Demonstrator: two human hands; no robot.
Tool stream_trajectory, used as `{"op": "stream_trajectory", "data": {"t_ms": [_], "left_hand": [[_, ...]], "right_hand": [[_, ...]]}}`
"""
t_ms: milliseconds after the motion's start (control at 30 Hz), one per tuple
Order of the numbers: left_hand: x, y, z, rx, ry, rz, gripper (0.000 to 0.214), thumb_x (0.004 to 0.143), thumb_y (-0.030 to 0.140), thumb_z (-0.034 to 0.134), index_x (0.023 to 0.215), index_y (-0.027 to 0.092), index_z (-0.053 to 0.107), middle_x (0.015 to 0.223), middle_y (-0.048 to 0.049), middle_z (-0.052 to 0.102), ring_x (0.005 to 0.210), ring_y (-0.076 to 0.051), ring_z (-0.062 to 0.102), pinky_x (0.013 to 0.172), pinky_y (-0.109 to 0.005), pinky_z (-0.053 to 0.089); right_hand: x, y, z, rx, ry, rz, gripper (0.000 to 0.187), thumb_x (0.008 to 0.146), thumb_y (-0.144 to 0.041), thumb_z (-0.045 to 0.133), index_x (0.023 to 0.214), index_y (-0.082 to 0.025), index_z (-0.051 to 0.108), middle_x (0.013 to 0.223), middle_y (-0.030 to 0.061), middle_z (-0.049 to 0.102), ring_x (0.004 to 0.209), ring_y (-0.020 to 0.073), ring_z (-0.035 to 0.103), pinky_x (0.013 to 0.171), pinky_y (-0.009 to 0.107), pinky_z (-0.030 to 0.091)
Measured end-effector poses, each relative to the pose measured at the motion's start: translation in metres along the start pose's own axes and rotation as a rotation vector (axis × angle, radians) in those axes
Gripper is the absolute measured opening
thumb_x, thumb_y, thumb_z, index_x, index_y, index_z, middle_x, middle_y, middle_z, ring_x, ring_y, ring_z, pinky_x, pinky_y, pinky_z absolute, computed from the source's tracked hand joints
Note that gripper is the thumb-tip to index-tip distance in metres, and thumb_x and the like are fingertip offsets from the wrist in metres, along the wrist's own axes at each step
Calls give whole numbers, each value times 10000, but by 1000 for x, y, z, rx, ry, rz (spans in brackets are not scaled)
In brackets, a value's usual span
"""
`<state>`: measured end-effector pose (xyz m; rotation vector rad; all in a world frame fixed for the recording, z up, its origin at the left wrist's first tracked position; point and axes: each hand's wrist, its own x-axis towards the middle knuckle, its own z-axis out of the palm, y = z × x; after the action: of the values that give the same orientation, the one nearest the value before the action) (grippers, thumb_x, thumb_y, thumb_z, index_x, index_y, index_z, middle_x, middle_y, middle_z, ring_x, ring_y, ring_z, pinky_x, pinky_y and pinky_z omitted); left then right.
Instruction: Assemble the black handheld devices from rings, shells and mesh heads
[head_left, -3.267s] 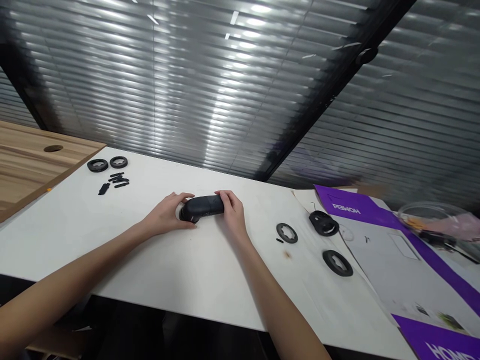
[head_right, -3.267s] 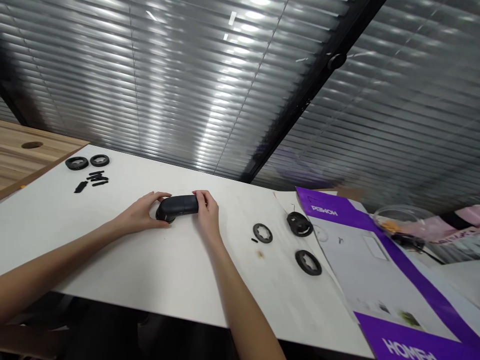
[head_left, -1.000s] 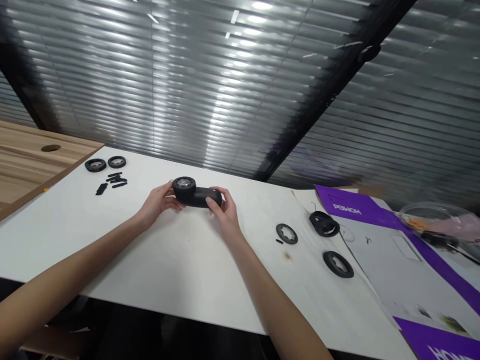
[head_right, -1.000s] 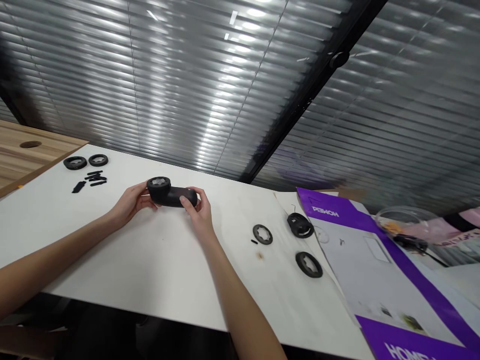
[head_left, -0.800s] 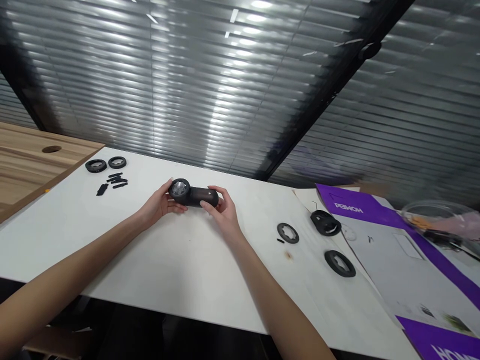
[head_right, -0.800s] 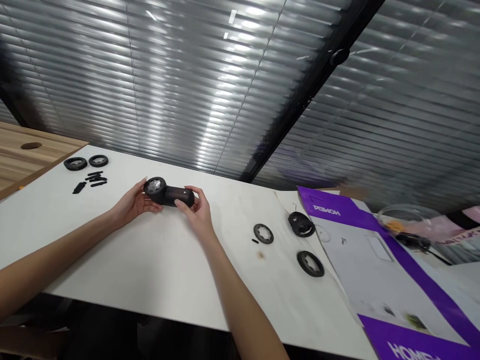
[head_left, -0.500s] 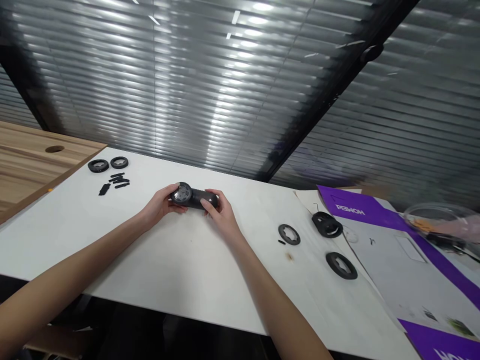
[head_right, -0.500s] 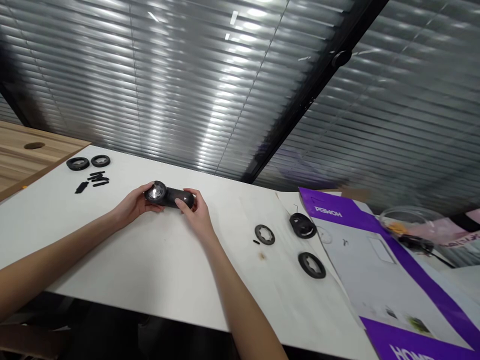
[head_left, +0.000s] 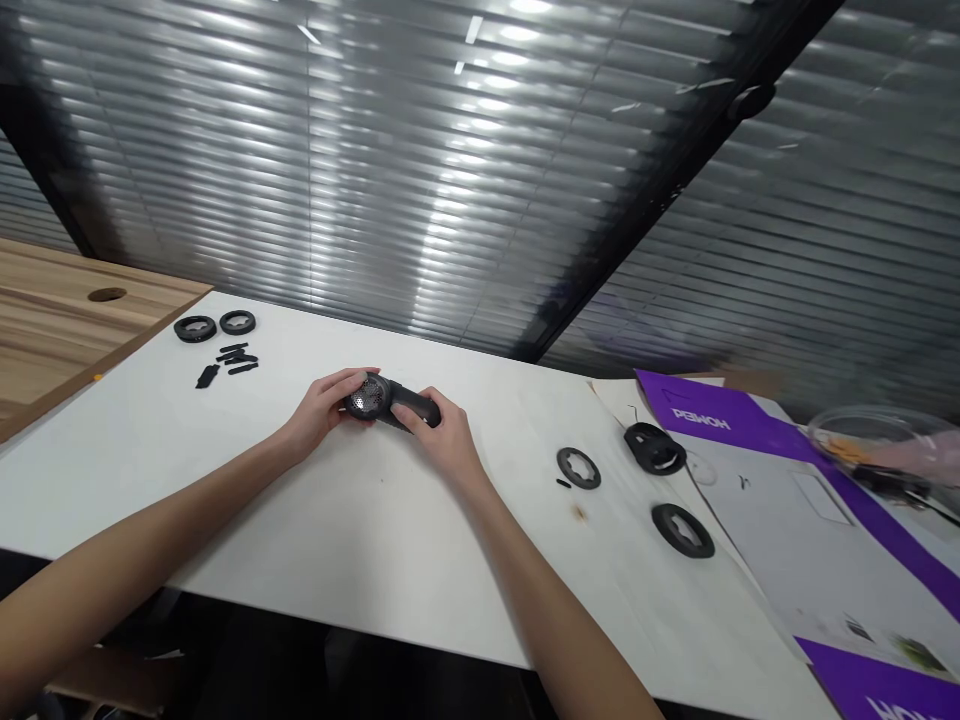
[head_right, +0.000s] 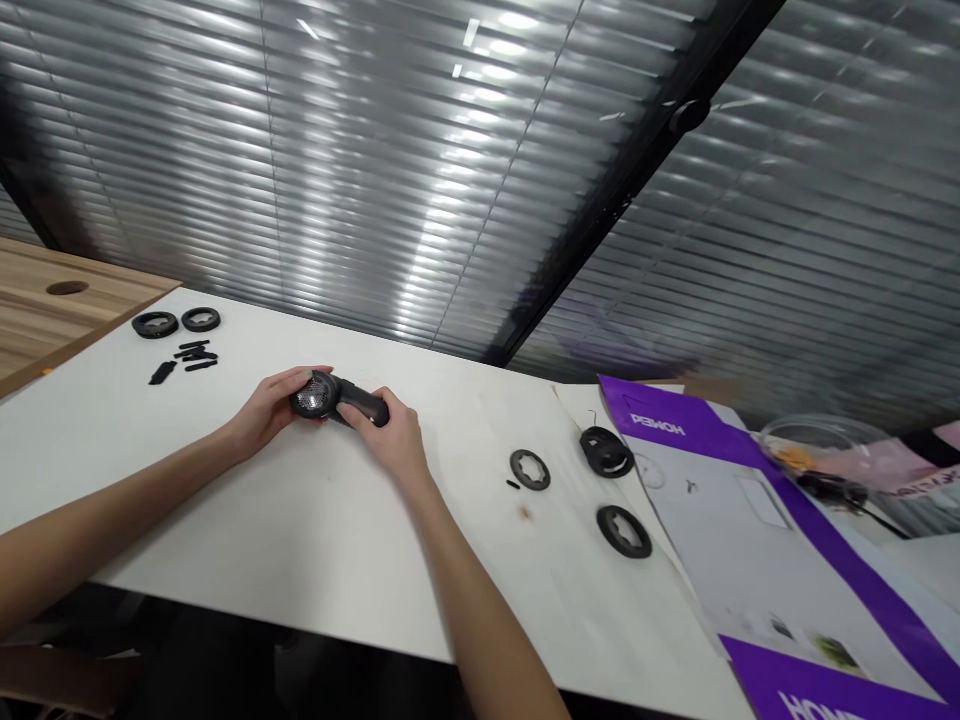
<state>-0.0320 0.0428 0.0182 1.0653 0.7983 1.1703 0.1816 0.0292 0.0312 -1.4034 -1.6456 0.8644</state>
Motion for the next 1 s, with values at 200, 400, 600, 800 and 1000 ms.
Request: {"op": "stream_trajectory", "data": {"t_ms": [200,400,600,800,1000], "left_hand": [[-1,1,2,-3,21,-2,523,867,569,789,1219,183,797,1134,-112,740,968,-269,668,785,-373,601],[0,1,1,-25,8,0,533,853,574,807,1206,175,804,1122,-120,744,973,-275,675,764,-372,615],[0,2,-1,-32,-7,-4,520,866,568,800,1204,174,806,1096,-117,749,911,-248,682,780,-369,613],[-2,2,-1,4,-22,-4,531,892,571,771,1256,185,785,1148,-129,749,1009,-281,684,817,-379,609],[1,4,0,-16,-14,19,561,865,619,768,1178,153,783,1039,-109,734,831,-230,675,714,-357,591]], "right_hand": [[0,0,0,49,-22,-36,474,807,-670,716,756,-227,554,718,-16,505,702,177,440,656,317,328],[-1,-3,-2,105,-51,-48,468,820,-661,724,755,-226,565,706,-24,506,685,168,441,644,313,337],[-1,-2,-2,160,-61,-49,447,822,-642,731,767,-229,568,700,-27,508,677,166,440,644,312,341],[-1,-1,-3,157,-51,-79,429,803,-631,734,778,-228,590,723,-13,535,700,178,461,666,316,373],[0,0,2,175,-18,-74,430,840,-646,675,778,-229,589,735,-8,534,710,185,482,680,322,384]]}}
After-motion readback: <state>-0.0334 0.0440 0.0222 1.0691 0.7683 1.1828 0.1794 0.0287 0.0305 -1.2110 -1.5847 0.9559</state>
